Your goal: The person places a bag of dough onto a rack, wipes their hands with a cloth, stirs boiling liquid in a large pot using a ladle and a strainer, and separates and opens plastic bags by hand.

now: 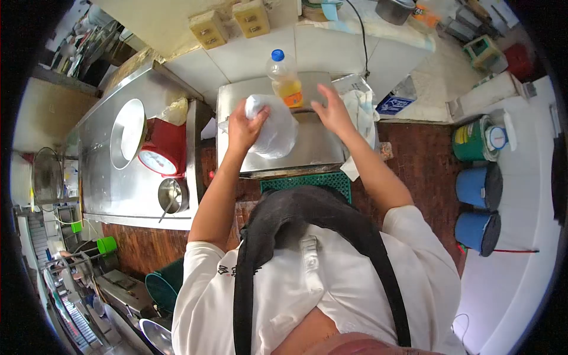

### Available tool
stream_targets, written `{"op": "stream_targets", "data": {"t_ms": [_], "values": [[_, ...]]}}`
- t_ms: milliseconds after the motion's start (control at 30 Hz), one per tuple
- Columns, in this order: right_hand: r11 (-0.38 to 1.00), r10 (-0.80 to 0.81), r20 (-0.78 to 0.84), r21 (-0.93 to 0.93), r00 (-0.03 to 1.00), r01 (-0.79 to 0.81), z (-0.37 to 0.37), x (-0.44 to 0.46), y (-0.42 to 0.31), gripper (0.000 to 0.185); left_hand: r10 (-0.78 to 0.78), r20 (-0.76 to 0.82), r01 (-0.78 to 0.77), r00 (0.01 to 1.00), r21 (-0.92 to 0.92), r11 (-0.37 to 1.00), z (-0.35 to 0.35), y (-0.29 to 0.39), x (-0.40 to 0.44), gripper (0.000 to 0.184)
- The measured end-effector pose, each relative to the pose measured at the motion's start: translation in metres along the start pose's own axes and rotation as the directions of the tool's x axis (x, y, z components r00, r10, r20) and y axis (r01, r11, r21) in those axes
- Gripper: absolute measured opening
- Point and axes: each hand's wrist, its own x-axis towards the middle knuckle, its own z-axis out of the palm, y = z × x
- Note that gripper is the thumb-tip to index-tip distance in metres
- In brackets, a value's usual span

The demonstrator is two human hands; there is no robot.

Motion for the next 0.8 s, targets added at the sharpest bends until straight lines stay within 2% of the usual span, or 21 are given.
{"op": "stream_targets", "data": {"t_ms": [67,167,267,300,400,500,600,700,800], "values": [[0.967,0.195,0.117,0.146,0.974,-0.211,0.002,-0.035,0.016,0.069,0.045,0.012,-0.045,0.999,0.004,0.999,0.016,0.006,0.0,0.031],[0.997,-0.081,0.224,0.006,0.971,0.081,0.0,-0.061,0.005,0.091,0.024,0.075,-0.023,0.997,-0.008,1.0,0.041,0.026,-0.004,0.031],[0.981,-0.038,0.257,0.195,0.966,-0.013,0.009,-0.068,-0.002,0.106,0.064,0.115,-0.055,0.991,-0.082,0.995,0.066,0.039,-0.003,0.036],[0.975,0.028,0.243,0.208,0.97,-0.08,0.005,-0.073,-0.001,0.108,0.056,0.142,-0.045,0.988,-0.076,0.996,0.073,0.043,-0.001,0.04],[0.93,0.216,0.213,0.253,0.953,-0.268,-0.003,-0.088,0.004,0.112,0.131,0.109,-0.127,0.985,-0.043,0.991,0.094,0.045,0.0,0.038],[0.933,0.223,0.179,0.246,0.958,-0.263,-0.003,-0.099,0.016,0.104,0.214,0.106,-0.214,0.971,-0.014,0.977,0.104,0.053,-0.002,0.036],[0.895,0.337,0.217,0.23,0.916,-0.383,-0.007,-0.108,0.018,0.09,0.21,0.088,-0.209,0.974,-0.019,0.978,0.109,0.061,-0.006,0.034],[0.88,0.276,0.162,0.354,0.947,-0.317,-0.013,-0.112,0.019,0.074,0.155,0.201,-0.154,0.967,-0.019,0.988,0.111,0.086,-0.007,0.037],[0.979,0.122,-0.143,0.179,0.982,-0.096,-0.032,-0.09,0.02,0.063,0.384,0.198,-0.384,0.902,-0.039,0.922,0.121,0.103,0.025,0.039]]}}
